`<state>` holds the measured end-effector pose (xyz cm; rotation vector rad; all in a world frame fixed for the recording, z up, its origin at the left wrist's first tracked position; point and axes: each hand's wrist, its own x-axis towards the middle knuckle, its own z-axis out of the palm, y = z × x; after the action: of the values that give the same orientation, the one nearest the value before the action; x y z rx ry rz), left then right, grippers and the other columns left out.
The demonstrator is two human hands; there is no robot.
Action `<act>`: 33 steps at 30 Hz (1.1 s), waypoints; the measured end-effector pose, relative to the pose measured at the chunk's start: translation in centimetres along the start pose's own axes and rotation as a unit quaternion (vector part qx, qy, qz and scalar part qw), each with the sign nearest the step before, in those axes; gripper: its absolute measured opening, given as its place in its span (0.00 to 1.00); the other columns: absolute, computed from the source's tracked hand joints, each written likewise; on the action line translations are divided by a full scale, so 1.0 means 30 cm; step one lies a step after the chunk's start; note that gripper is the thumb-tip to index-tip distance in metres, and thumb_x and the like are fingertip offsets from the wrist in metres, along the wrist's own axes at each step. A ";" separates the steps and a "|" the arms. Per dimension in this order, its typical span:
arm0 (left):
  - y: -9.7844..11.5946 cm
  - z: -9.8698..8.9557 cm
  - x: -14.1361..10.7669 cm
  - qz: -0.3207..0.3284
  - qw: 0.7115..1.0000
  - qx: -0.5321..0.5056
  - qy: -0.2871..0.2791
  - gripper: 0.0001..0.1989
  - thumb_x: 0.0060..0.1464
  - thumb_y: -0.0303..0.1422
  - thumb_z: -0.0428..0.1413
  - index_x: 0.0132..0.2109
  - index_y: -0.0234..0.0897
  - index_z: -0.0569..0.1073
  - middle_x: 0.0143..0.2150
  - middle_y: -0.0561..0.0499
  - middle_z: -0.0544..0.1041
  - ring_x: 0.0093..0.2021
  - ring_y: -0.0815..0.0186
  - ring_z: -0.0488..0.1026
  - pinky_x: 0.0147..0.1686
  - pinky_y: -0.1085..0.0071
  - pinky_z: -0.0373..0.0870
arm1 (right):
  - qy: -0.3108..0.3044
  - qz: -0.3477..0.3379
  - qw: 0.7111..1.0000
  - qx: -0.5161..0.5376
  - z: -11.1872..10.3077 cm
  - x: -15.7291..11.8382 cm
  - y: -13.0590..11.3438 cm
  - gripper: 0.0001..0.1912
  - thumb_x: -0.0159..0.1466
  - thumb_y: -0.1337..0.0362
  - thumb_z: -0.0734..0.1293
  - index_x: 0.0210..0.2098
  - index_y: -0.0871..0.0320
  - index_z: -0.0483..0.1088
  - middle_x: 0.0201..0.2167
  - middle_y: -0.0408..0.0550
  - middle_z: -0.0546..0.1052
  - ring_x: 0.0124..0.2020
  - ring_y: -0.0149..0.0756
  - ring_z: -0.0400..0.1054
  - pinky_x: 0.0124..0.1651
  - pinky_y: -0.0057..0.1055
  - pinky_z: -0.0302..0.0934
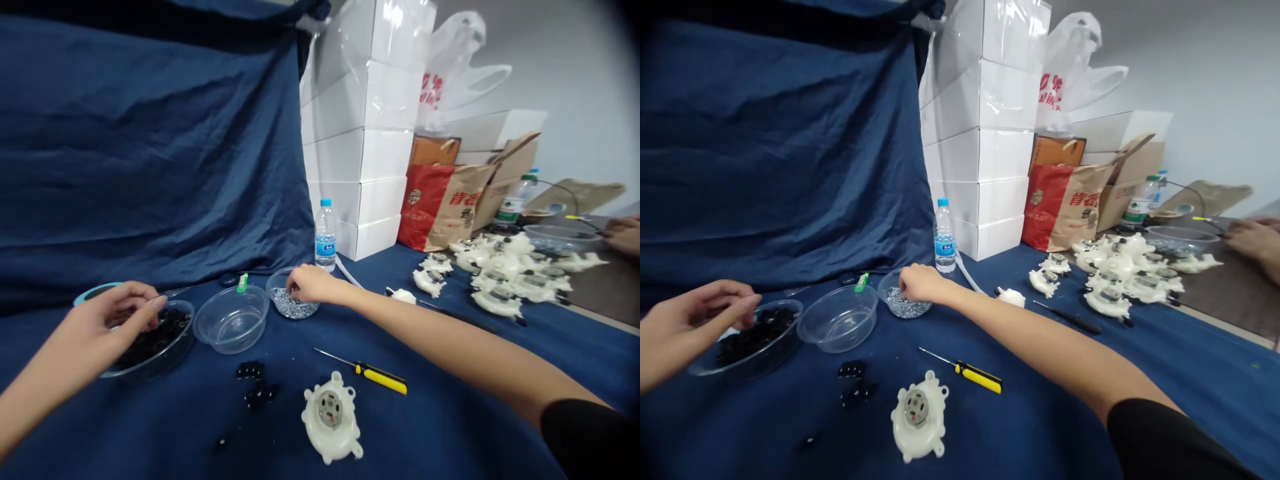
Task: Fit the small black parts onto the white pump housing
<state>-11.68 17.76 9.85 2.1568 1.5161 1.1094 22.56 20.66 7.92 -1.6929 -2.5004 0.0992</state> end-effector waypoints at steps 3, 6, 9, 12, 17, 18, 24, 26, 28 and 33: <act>0.055 0.003 -0.021 -0.003 0.999 -0.036 -0.026 0.18 0.47 0.48 0.62 0.39 0.39 0.74 0.27 0.55 0.78 0.30 0.63 0.76 0.33 0.73 0.70 | -0.029 0.023 0.999 -0.020 0.048 0.047 0.021 0.13 0.70 0.60 0.66 0.49 0.61 0.70 0.48 0.51 0.74 0.45 0.39 0.71 0.47 0.40 0.69; 0.065 0.017 -0.022 -0.003 0.996 -0.081 -0.030 0.19 0.48 0.48 0.62 0.40 0.39 0.73 0.29 0.55 0.77 0.32 0.63 0.75 0.36 0.71 0.71 | -0.041 0.033 0.998 -0.032 0.058 0.059 0.032 0.13 0.69 0.60 0.67 0.50 0.61 0.70 0.48 0.51 0.73 0.46 0.40 0.71 0.48 0.41 0.69; 0.057 0.041 -0.015 -0.002 0.991 -0.129 -0.043 0.20 0.49 0.49 0.62 0.42 0.39 0.72 0.31 0.53 0.77 0.32 0.64 0.76 0.35 0.70 0.73 | -0.037 0.042 0.998 -0.038 0.059 0.060 0.031 0.14 0.69 0.60 0.67 0.50 0.61 0.70 0.49 0.51 0.73 0.46 0.41 0.71 0.48 0.41 0.69; 0.063 0.061 -0.016 0.006 0.986 -0.159 -0.056 0.19 0.48 0.46 0.64 0.42 0.39 0.73 0.35 0.51 0.78 0.34 0.65 0.76 0.34 0.71 0.74 | -0.029 0.052 0.997 -0.043 0.068 0.057 0.028 0.14 0.69 0.60 0.67 0.51 0.61 0.70 0.49 0.52 0.73 0.46 0.41 0.71 0.48 0.41 0.69; 0.102 0.077 -0.040 0.001 0.982 -0.177 -0.068 0.17 0.48 0.44 0.65 0.40 0.39 0.73 0.38 0.49 0.80 0.38 0.64 0.76 0.34 0.73 0.71 | -0.023 0.061 0.997 -0.047 0.077 0.052 0.031 0.14 0.69 0.60 0.67 0.51 0.61 0.70 0.49 0.52 0.73 0.46 0.40 0.71 0.47 0.40 0.69; 0.108 0.080 -0.045 -0.004 0.982 -0.177 -0.069 0.17 0.48 0.44 0.65 0.40 0.39 0.73 0.38 0.49 0.80 0.37 0.65 0.76 0.32 0.73 0.70 | -0.021 0.062 0.997 -0.045 0.077 0.051 0.032 0.14 0.69 0.60 0.67 0.51 0.61 0.70 0.49 0.52 0.73 0.45 0.40 0.71 0.47 0.40 0.69; 0.151 0.116 -0.076 -0.021 0.976 -0.196 -0.090 0.19 0.50 0.47 0.64 0.42 0.40 0.72 0.37 0.49 0.81 0.31 0.68 0.76 0.25 0.77 0.64 | -0.002 0.059 0.998 -0.019 0.074 0.042 0.032 0.14 0.69 0.59 0.67 0.50 0.62 0.70 0.48 0.52 0.73 0.45 0.40 0.71 0.47 0.40 0.69; 0.177 0.143 -0.095 -0.020 0.972 -0.212 -0.101 0.19 0.50 0.47 0.64 0.42 0.39 0.72 0.35 0.50 0.81 0.33 0.67 0.77 0.25 0.78 0.65 | 0.002 0.057 0.998 -0.006 0.075 0.039 0.030 0.14 0.69 0.60 0.67 0.50 0.62 0.70 0.48 0.52 0.73 0.46 0.40 0.71 0.47 0.41 0.69; 0.205 0.180 -0.123 -0.018 0.966 -0.228 -0.119 0.18 0.50 0.46 0.64 0.41 0.40 0.72 0.34 0.51 0.81 0.34 0.67 0.78 0.26 0.78 0.66 | 0.006 0.056 0.998 0.007 0.079 0.038 0.031 0.14 0.69 0.60 0.67 0.50 0.62 0.70 0.49 0.52 0.73 0.46 0.40 0.71 0.47 0.41 0.69; 0.260 0.288 -0.214 -0.012 0.958 -0.232 -0.170 0.12 0.51 0.41 0.63 0.39 0.41 0.73 0.34 0.53 0.79 0.36 0.66 0.77 0.33 0.74 0.72 | 0.027 0.056 0.997 0.034 0.095 0.046 0.041 0.14 0.69 0.60 0.67 0.50 0.62 0.70 0.48 0.52 0.73 0.46 0.41 0.71 0.48 0.41 0.69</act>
<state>-1.17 10.50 6.14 1.8740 1.0071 0.9137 22.79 22.43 5.03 -1.7842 -2.3350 0.1434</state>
